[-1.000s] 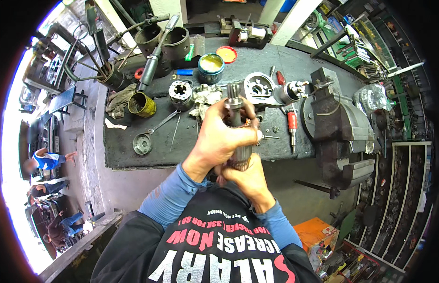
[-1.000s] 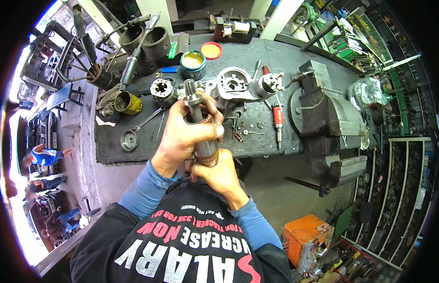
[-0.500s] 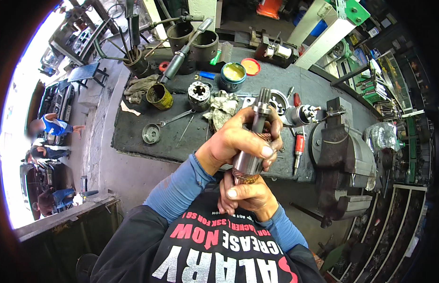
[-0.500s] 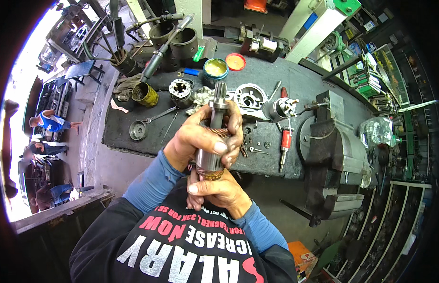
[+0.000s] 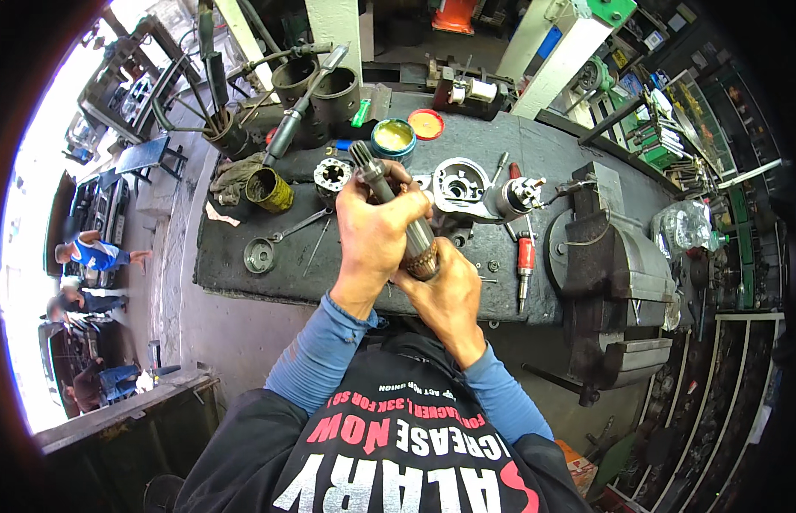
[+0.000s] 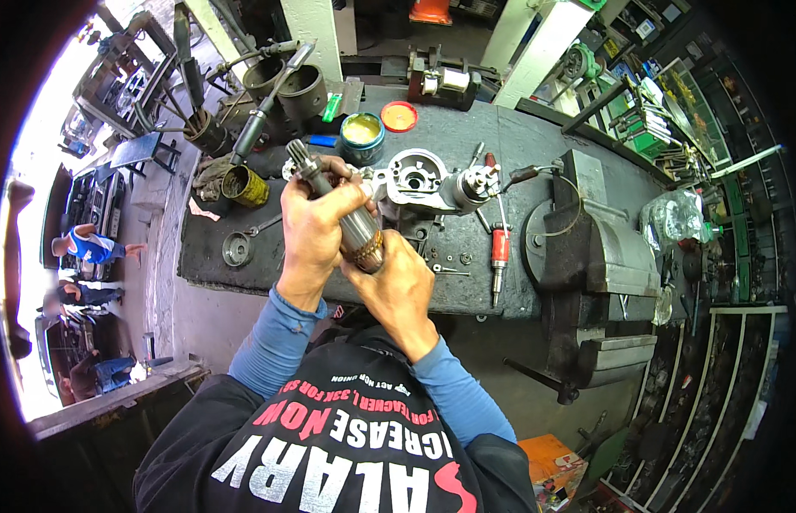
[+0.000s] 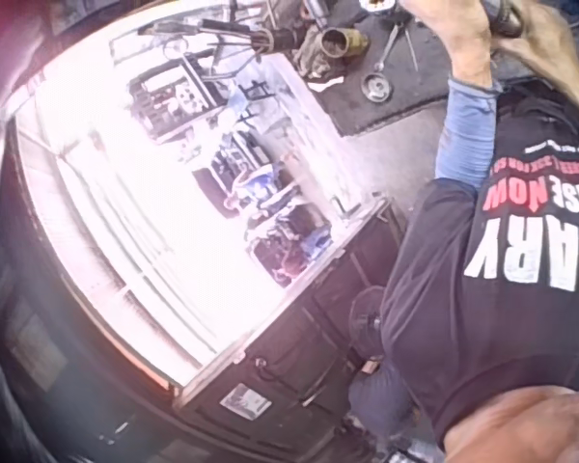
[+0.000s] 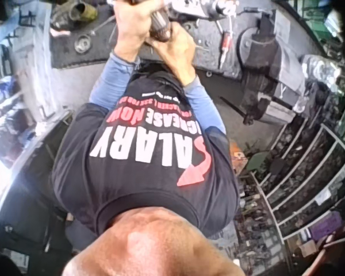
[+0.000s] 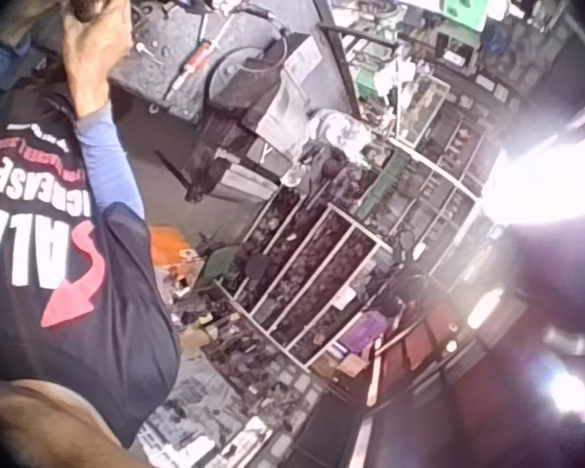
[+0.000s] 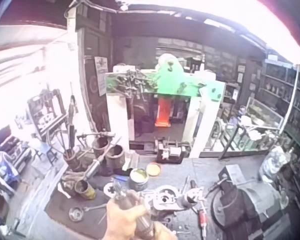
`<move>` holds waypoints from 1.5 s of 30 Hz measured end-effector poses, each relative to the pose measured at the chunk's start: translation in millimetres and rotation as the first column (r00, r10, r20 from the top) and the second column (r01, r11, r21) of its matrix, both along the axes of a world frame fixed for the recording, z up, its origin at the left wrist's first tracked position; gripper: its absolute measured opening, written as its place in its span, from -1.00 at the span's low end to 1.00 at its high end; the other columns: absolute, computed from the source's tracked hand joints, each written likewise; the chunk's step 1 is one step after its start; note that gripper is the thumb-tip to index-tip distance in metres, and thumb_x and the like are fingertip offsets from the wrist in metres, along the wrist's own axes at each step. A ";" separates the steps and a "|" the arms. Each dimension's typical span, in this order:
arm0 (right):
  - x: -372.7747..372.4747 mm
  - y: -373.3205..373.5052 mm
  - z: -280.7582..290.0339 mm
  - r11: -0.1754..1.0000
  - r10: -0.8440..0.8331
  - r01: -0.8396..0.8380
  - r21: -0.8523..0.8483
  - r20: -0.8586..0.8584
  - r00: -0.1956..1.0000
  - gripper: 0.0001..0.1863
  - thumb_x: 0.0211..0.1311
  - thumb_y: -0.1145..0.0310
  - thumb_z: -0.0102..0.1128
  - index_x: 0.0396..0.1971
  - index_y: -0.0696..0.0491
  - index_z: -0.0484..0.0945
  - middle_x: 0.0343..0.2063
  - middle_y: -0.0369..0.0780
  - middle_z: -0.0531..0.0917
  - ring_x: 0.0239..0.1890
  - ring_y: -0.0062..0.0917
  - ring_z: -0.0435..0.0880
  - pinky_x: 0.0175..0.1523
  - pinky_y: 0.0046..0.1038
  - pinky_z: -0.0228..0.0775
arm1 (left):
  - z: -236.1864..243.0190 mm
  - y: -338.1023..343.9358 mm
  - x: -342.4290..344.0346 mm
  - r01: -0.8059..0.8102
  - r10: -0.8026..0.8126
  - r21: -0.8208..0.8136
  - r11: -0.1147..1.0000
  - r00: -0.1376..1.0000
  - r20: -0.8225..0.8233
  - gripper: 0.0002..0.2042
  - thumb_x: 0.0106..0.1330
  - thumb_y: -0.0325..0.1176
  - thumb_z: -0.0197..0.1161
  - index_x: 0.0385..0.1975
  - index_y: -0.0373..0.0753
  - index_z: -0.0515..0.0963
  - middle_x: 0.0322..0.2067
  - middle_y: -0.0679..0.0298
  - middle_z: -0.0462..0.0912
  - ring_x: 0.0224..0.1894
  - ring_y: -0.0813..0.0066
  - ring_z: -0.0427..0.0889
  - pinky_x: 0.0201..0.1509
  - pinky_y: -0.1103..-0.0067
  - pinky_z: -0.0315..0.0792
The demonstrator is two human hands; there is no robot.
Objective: The person cleans and assembles mechanical components on a workbench, using a hammer, screwdriver, and cloth. They wipe parts, fit a cylindrical component into a housing, and use a bench grinder to smooth edges before reassembling the unit.
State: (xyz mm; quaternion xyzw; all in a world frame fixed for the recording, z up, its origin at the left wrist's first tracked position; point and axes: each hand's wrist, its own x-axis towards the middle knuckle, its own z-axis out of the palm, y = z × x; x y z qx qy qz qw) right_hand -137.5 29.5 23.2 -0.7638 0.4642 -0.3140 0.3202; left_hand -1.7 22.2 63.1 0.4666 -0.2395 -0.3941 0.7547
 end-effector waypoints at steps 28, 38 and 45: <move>9.7 6.9 16.9 0.974 -0.003 0.005 0.226 -0.013 1.000 -0.66 0.05 0.29 0.56 -0.26 0.16 0.66 -0.46 -0.01 0.75 -0.39 -0.21 0.81 -0.23 -0.17 0.58 | 2.2 -1.6 18.8 0.326 -0.333 -0.073 0.943 0.937 -0.110 -0.75 0.11 -0.61 0.41 -0.23 -0.31 0.55 -0.38 0.17 0.68 -0.45 0.35 0.74 -0.31 0.42 0.67; -2.4 24.9 19.5 0.994 -0.008 0.009 0.112 -0.003 1.000 -0.55 -0.02 0.19 0.66 -0.25 0.12 0.64 -0.42 -0.06 0.75 -0.37 -0.15 0.77 -0.19 -0.18 0.61 | -0.2 8.0 19.3 0.363 -0.403 -0.218 0.906 0.898 -0.178 -0.73 0.23 -0.56 0.30 -0.08 -0.29 0.47 -0.38 0.11 0.57 -0.37 0.26 0.70 -0.25 0.27 0.71; -5.1 28.9 19.6 0.354 0.003 -0.698 0.623 0.745 0.667 -0.78 0.18 0.43 0.53 -0.39 0.15 0.60 -0.60 -0.27 0.65 -0.60 -0.52 0.70 -0.45 -0.41 0.59 | -0.3 11.5 18.8 0.582 -0.755 -0.490 0.648 0.575 -0.316 -0.66 0.06 -0.52 0.41 -0.18 -0.28 0.45 -0.41 0.13 0.54 -0.42 0.25 0.69 -0.30 0.28 0.68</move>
